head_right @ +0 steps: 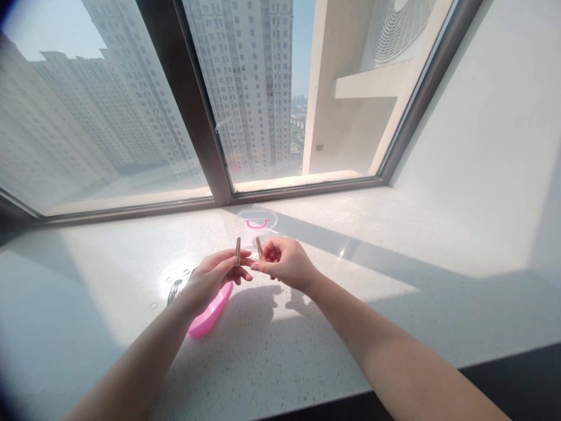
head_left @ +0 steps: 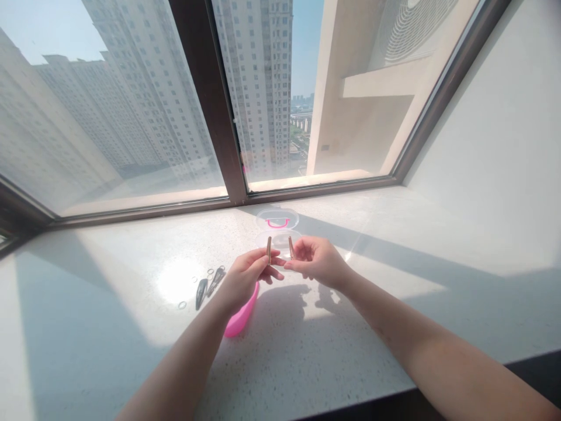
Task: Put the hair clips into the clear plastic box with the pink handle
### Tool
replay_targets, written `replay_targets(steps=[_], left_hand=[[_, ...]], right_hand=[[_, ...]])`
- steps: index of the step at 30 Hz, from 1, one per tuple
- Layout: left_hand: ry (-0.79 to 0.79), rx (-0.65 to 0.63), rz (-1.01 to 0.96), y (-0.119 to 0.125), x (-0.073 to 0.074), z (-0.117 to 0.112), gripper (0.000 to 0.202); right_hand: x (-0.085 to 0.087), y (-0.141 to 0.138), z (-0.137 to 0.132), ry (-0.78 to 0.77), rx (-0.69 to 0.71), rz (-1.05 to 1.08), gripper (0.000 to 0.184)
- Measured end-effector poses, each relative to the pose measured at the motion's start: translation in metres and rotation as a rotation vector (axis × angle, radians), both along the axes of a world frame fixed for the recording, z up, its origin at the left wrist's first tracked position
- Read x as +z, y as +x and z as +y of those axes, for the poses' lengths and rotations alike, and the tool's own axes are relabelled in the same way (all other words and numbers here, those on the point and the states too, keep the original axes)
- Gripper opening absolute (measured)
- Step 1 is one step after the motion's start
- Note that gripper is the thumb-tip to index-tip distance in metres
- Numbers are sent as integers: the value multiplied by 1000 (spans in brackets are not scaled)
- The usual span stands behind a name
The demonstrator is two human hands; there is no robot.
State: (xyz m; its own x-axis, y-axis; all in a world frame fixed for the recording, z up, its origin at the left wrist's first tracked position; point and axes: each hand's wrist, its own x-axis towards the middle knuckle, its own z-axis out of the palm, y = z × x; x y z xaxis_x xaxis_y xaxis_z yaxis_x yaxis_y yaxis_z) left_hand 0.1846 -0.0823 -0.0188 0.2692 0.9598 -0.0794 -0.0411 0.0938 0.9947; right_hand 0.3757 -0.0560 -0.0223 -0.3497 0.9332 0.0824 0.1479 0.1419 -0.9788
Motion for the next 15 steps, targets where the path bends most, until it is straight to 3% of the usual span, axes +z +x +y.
replay_targets(steps=[15], left_hand=[[-34, -22, -90, -1, -5, 2, 27]], right_hand=[[1, 1, 0, -39, 15, 0, 36]])
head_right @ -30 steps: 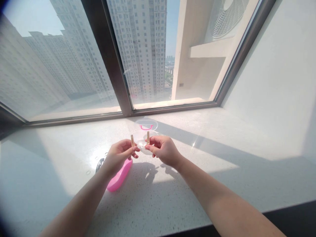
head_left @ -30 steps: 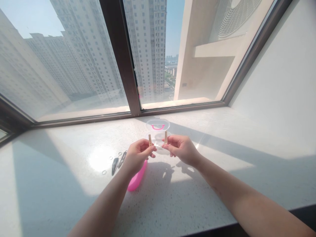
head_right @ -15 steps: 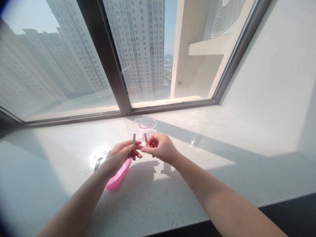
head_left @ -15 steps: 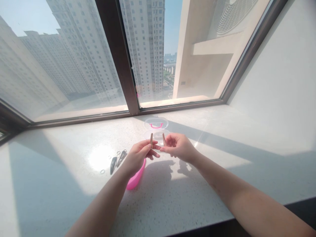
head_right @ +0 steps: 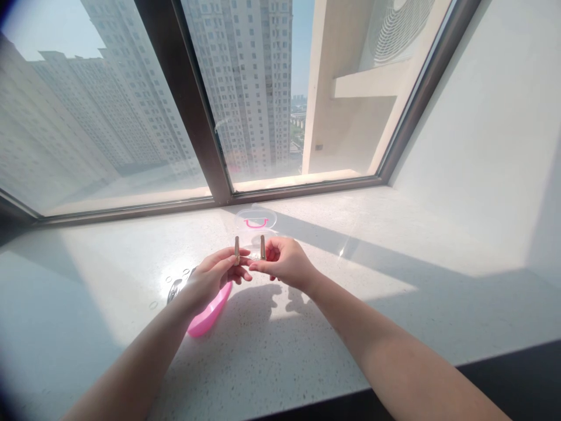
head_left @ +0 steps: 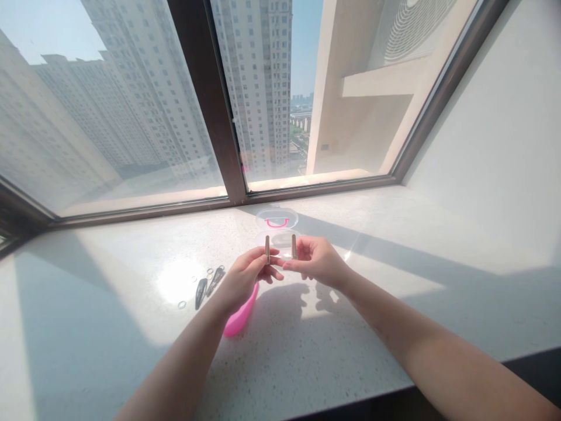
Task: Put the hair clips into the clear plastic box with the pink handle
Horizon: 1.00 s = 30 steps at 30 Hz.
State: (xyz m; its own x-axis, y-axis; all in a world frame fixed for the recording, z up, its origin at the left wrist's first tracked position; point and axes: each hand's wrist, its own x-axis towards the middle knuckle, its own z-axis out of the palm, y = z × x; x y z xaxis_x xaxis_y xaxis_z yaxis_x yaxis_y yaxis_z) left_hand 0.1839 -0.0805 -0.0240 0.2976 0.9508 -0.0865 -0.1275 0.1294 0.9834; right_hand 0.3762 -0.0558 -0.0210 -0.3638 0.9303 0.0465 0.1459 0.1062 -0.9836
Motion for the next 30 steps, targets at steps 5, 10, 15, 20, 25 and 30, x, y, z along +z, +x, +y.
replay_targets(steps=[5, 10, 15, 20, 25, 30], left_hand=[[12, 11, 14, -1, -1, 1, 22], [44, 11, 24, -2, -1, 1, 18], [81, 17, 62, -1, 2, 1, 14], [169, 47, 145, -4, 6, -1, 14], [190, 98, 171, -6, 7, -2, 15], [187, 120, 160, -4, 3, 0, 16]], right_hand=[[-2, -1, 1, -7, 27, 32, 33], [-3, -1, 1, 36, 44, 75, 30], [-4, -2, 3, 38, 39, 62, 25], [-6, -3, 3, 33, 57, 62, 20], [-8, -3, 3, 23, 104, 94, 20], [-7, -3, 4, -11, 128, 113, 24]])
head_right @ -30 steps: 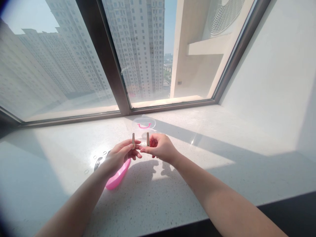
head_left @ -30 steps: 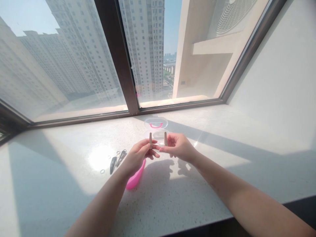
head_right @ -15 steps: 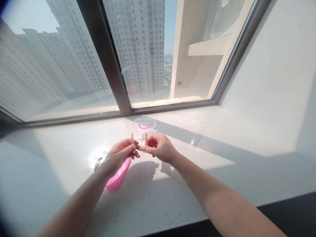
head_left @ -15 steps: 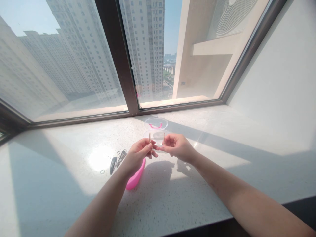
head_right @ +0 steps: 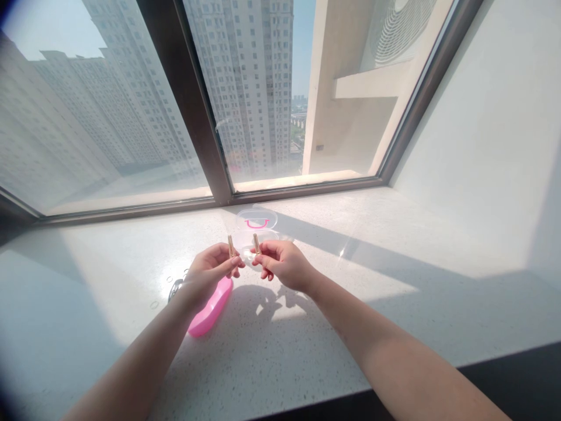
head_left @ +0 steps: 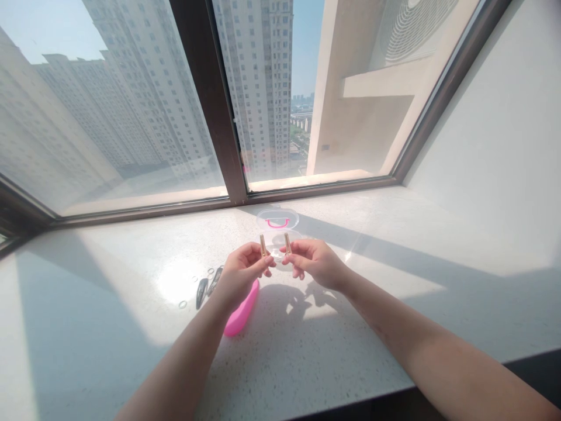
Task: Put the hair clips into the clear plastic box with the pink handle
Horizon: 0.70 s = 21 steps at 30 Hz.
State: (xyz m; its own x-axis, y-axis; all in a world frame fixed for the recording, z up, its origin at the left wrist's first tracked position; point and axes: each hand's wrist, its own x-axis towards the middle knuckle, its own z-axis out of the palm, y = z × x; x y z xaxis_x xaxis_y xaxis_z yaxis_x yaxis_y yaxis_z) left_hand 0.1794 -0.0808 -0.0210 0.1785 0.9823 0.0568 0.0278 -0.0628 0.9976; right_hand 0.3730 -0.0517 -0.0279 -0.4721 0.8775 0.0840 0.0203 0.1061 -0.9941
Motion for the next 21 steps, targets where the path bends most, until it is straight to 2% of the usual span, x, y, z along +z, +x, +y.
replay_targets(steps=[7, 21], left_hand=[[22, 32, 43, 2, -3, 2, 17], [49, 51, 111, 2, -3, 1, 16]], right_hand=[[5, -1, -3, -18, 14, 29, 25], [-1, 1, -2, -19, 32, 54, 23]])
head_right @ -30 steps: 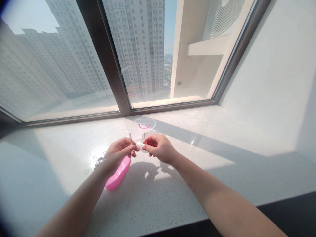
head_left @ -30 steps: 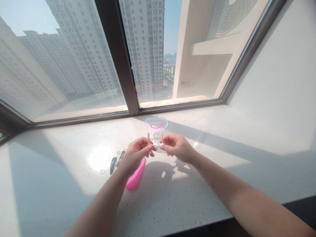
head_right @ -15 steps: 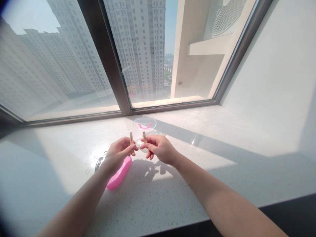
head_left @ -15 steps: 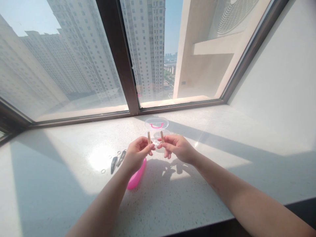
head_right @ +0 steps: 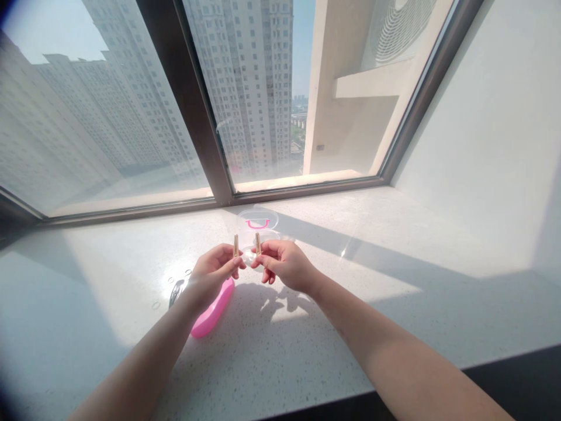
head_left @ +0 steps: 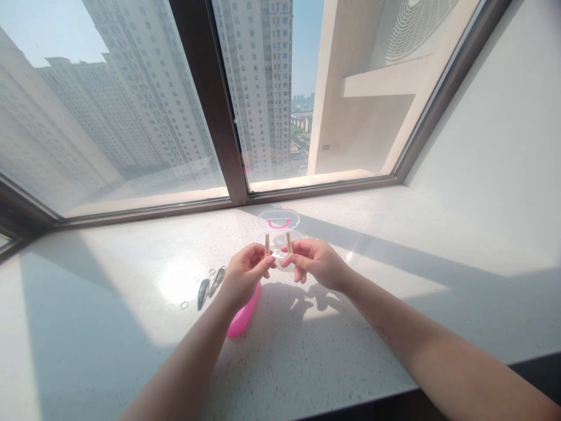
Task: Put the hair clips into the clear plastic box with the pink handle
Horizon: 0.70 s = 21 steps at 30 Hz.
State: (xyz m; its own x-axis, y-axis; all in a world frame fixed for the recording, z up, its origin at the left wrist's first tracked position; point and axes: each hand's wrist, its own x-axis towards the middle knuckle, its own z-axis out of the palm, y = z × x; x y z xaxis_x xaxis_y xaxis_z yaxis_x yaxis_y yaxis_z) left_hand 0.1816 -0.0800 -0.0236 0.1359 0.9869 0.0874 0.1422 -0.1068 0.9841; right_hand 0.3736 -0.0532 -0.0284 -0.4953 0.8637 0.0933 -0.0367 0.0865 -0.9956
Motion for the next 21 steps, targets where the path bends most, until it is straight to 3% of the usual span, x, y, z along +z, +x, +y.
replay_targets(steps=[21], left_hand=[[20, 17, 35, 1, 0, -1, 18]], right_hand=[[1, 0, 0, 20, 6, -17, 25]])
